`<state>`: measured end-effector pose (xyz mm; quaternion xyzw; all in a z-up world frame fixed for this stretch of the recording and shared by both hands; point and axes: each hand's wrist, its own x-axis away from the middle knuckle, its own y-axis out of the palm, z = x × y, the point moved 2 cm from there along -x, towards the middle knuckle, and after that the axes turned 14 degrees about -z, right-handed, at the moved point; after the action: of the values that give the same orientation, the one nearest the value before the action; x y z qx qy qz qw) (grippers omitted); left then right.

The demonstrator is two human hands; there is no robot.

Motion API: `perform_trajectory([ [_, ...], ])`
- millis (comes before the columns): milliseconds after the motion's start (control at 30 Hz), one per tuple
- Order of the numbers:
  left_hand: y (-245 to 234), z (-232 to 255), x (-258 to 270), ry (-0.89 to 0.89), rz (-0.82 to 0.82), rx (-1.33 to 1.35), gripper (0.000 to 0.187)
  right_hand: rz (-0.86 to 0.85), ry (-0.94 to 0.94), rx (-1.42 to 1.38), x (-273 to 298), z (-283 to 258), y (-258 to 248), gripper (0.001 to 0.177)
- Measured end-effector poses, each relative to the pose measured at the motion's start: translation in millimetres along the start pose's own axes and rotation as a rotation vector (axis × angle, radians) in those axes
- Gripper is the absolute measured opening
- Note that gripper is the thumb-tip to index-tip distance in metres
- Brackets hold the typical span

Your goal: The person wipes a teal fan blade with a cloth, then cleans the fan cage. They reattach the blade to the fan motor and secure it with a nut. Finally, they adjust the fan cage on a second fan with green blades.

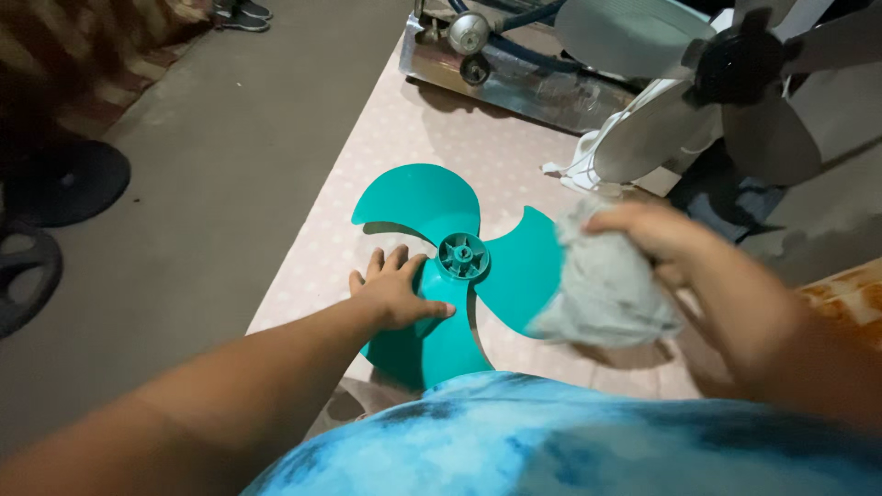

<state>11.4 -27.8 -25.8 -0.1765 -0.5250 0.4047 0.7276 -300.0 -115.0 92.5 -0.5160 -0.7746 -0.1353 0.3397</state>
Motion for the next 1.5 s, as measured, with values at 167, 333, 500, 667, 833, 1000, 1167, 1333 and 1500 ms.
perform_trajectory([
  [167, 1, -3, -11, -0.006, 0.041, 0.103, 0.088, 0.135, -0.006, 0.376, -8, -13, 25, 0.064],
  [333, 10, 1, -33, 0.189, 0.057, 0.453, 0.095, 0.360, -0.178, 1.055, -25, 62, 104, 0.083],
  [500, 19, -4, -29, 0.160, 0.048, 0.585, 0.076, 0.237, -0.578, 1.133, -44, 117, 80, 0.080],
  [667, 18, -10, -23, 0.170, 0.095, 0.638, 0.071, 0.539, -0.291, 0.894, -56, 72, -15, 0.099],
  [833, 22, -24, -28, 0.069, 0.142, 0.731, 0.076, 0.456, -0.129, 1.080, -27, 18, -50, 0.073],
  [1000, 40, -27, -49, 0.127, 0.130, 0.744, 0.075, 0.068, -0.161, 0.565, -61, 27, 14, 0.065],
  [1167, 43, -38, -62, 0.142, 0.089, 0.799, 0.079, 0.242, -0.446, 0.613, -37, 51, 44, 0.052],
  [1333, 43, -37, -58, -0.023, 0.025, 0.743, 0.087, 0.651, -0.668, 0.748, -5, 65, 53, 0.047],
  [1500, 43, -34, -60, -0.011, 0.038, 0.748, 0.088, 0.236, -0.914, 1.227, 23, 59, 77, 0.092],
])
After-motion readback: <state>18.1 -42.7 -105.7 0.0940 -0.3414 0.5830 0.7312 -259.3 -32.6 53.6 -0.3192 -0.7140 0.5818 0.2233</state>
